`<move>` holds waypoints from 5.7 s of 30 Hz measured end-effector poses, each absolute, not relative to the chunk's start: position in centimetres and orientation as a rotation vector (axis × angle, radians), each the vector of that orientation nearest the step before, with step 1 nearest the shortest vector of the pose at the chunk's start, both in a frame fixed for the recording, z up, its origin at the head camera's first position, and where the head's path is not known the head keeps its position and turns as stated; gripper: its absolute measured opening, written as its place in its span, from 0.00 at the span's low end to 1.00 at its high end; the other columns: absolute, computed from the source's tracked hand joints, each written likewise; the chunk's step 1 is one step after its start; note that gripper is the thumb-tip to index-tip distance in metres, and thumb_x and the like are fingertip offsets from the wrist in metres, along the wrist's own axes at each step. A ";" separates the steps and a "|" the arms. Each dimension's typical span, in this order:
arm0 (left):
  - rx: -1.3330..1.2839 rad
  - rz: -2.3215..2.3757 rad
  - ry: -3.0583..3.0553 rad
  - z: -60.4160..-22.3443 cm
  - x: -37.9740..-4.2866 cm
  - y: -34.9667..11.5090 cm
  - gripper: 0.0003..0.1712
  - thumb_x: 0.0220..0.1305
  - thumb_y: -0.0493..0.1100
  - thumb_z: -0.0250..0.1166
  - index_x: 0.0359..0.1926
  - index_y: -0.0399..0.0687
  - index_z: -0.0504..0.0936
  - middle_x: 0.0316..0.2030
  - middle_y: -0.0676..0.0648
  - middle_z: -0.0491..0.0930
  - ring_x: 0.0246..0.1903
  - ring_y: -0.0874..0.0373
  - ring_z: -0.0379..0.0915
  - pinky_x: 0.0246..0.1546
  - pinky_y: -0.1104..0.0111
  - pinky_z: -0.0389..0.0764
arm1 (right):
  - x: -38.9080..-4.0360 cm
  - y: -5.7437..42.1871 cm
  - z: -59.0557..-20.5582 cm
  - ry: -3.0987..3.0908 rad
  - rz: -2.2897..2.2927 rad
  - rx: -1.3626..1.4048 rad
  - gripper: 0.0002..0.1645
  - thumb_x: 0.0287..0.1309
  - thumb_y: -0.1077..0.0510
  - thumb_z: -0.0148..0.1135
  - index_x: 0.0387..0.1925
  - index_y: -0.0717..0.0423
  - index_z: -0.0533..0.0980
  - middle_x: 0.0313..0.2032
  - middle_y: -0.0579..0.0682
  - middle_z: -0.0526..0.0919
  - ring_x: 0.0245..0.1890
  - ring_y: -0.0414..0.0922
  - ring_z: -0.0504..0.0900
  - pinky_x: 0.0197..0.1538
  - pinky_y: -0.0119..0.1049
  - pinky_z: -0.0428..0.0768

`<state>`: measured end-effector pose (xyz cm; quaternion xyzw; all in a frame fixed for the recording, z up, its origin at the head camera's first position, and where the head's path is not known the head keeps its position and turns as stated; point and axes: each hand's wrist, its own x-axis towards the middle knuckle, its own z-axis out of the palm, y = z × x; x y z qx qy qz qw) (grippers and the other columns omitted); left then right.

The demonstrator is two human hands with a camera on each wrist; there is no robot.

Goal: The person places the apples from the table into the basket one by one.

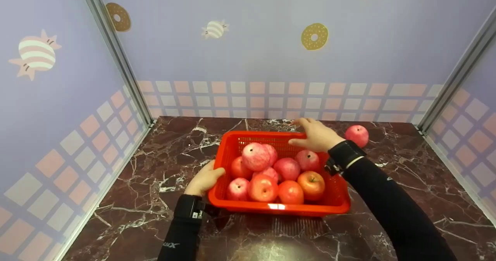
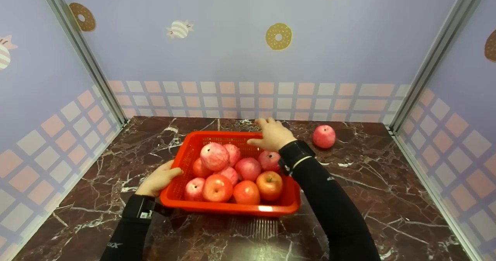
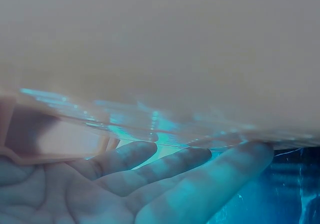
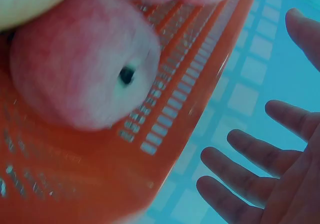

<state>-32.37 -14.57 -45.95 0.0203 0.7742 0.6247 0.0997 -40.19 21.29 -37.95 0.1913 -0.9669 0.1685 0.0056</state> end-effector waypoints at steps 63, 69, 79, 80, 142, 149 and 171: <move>0.109 1.866 2.271 -45.8 -32.2 -14.7 0.29 0.67 0.33 0.50 0.69 0.32 0.66 0.59 0.27 0.77 0.52 0.39 0.81 0.49 0.50 0.87 | -45.1 36.2 -43.8 -3.175 0.671 -0.054 0.58 0.64 0.43 0.63 0.79 0.65 0.44 0.76 0.79 0.36 0.71 0.86 0.43 0.69 0.80 0.56; 0.110 1.870 2.275 -46.2 -32.5 -14.6 0.30 0.66 0.33 0.50 0.69 0.31 0.67 0.58 0.28 0.78 0.51 0.41 0.82 0.49 0.52 0.87 | -45.3 36.0 -43.9 -3.237 0.667 -0.066 0.59 0.64 0.43 0.64 0.81 0.63 0.42 0.77 0.78 0.34 0.73 0.85 0.39 0.70 0.82 0.50; 0.086 1.866 2.291 -46.1 -32.5 -14.5 0.29 0.66 0.33 0.51 0.68 0.32 0.67 0.58 0.28 0.78 0.50 0.41 0.82 0.48 0.52 0.88 | -44.4 36.2 -44.0 -3.193 0.630 -0.095 0.42 0.60 0.41 0.66 0.65 0.64 0.67 0.70 0.80 0.47 0.66 0.81 0.49 0.61 0.76 0.68; 0.087 1.867 2.290 -46.1 -32.5 -14.4 0.30 0.66 0.33 0.51 0.69 0.32 0.67 0.58 0.29 0.78 0.50 0.41 0.82 0.48 0.52 0.88 | -44.4 36.3 -44.1 -3.182 0.631 -0.097 0.39 0.60 0.41 0.66 0.60 0.65 0.69 0.69 0.80 0.48 0.65 0.81 0.50 0.59 0.75 0.69; 0.072 1.857 2.279 -45.9 -32.3 -14.5 0.28 0.67 0.34 0.51 0.67 0.32 0.67 0.58 0.27 0.78 0.50 0.39 0.83 0.47 0.52 0.88 | -43.0 36.3 -42.2 -3.056 0.635 0.113 0.41 0.58 0.45 0.64 0.66 0.63 0.65 0.54 0.74 0.70 0.50 0.67 0.76 0.50 0.61 0.81; 0.108 1.855 2.257 -45.9 -32.3 -14.6 0.29 0.67 0.33 0.50 0.68 0.31 0.66 0.58 0.27 0.77 0.50 0.40 0.83 0.47 0.52 0.88 | -42.2 35.0 -40.4 -3.004 0.672 0.181 0.42 0.57 0.45 0.67 0.67 0.58 0.65 0.54 0.71 0.72 0.49 0.65 0.77 0.49 0.58 0.81; 0.091 1.857 2.269 -45.9 -32.3 -14.6 0.29 0.67 0.34 0.51 0.69 0.32 0.66 0.59 0.27 0.77 0.53 0.37 0.82 0.49 0.51 0.88 | -39.1 26.8 -36.5 -2.880 0.620 0.469 0.39 0.57 0.46 0.72 0.67 0.48 0.68 0.55 0.65 0.72 0.49 0.63 0.82 0.48 0.63 0.85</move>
